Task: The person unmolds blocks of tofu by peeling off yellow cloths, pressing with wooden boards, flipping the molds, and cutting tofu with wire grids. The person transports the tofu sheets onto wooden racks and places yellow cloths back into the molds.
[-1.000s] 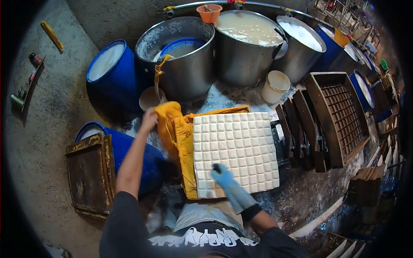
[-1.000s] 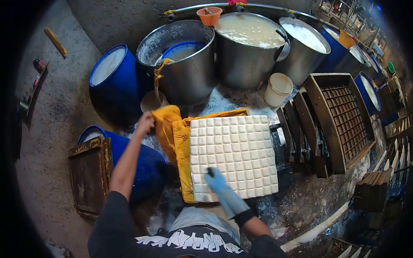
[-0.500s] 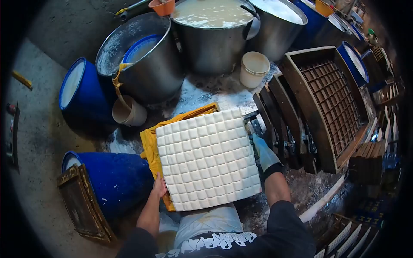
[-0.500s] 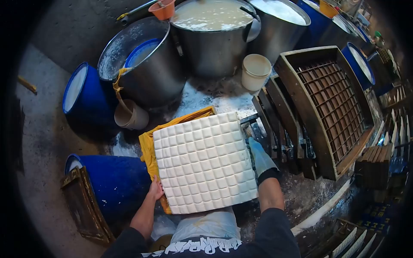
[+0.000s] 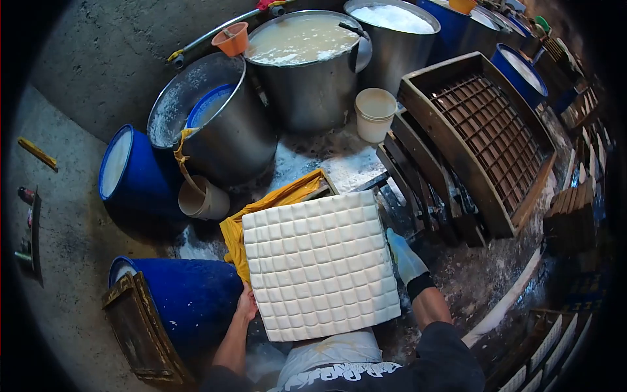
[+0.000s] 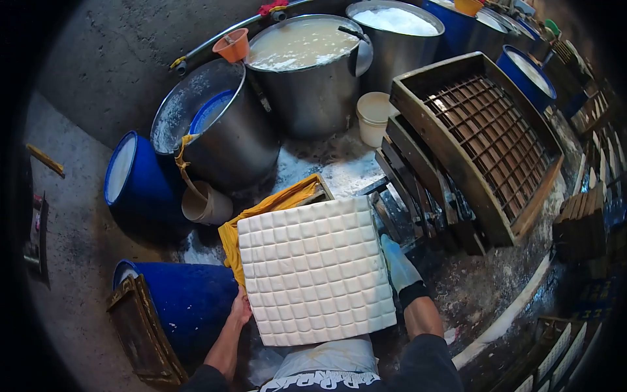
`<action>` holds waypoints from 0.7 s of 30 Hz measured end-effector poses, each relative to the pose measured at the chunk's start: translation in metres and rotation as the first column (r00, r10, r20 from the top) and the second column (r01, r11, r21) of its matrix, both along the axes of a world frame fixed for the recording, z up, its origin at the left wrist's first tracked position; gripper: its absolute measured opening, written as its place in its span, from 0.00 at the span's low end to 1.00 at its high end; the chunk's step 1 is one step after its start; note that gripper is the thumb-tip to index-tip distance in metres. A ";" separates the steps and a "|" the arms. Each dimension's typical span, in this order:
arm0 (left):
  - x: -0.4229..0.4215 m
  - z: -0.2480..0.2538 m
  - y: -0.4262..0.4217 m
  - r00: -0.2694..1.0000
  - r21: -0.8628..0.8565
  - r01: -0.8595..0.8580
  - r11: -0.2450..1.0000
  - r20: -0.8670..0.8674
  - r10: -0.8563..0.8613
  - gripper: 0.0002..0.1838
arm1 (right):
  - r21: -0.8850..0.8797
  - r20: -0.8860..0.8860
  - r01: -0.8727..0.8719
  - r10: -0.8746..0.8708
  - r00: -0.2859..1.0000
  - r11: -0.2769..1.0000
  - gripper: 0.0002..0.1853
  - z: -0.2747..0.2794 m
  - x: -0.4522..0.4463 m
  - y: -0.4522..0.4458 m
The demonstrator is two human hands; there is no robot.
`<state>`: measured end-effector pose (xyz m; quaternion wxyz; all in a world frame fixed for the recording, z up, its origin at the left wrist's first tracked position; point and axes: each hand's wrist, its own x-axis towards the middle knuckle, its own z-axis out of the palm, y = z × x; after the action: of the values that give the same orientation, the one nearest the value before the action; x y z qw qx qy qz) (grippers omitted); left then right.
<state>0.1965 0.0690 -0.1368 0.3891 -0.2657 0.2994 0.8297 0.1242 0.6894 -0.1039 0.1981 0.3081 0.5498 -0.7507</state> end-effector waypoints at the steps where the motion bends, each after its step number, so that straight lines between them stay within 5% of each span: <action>1: 0.002 0.027 0.016 1.000 -0.332 -0.006 0.943 -0.003 0.005 0.45 | -0.015 -0.022 0.028 -0.028 0.999 1.000 0.26 0.012 0.018 -0.003; 2: 0.003 0.056 0.035 0.999 -0.607 0.028 0.794 0.040 -0.005 0.45 | -0.027 -0.039 0.055 -0.056 0.998 0.998 0.26 0.021 0.037 -0.007; 11: 0.018 0.112 0.039 0.921 -0.491 0.134 0.861 -0.258 -0.291 0.45 | 0.029 -0.258 0.444 -0.423 0.869 0.896 0.27 0.160 0.268 -0.062; 14: 0.012 0.128 0.044 0.884 -0.522 0.323 0.789 -0.130 -0.448 0.43 | 0.096 -0.317 0.592 -0.539 0.781 0.800 0.28 0.211 0.353 -0.085; 17: 0.009 0.142 0.067 0.803 -0.391 0.479 0.786 -0.166 -0.572 0.44 | 0.374 -0.344 0.608 -0.504 0.792 0.700 0.28 0.245 0.440 -0.104; 20: 0.028 0.168 0.125 0.641 -0.372 0.634 0.678 -0.238 -0.730 0.44 | 0.092 -0.553 0.877 -0.709 0.438 0.471 0.27 0.223 0.548 -0.127; 21: 0.065 0.205 0.137 0.603 -0.412 0.645 0.644 -0.243 -0.760 0.45 | 0.071 -0.520 0.886 -0.741 0.425 0.458 0.27 0.250 0.592 -0.136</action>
<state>0.2617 0.2064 0.0679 0.5754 -0.0042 0.5667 0.5898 0.7166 0.5539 0.1462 -0.3752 0.3985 0.4730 -0.6904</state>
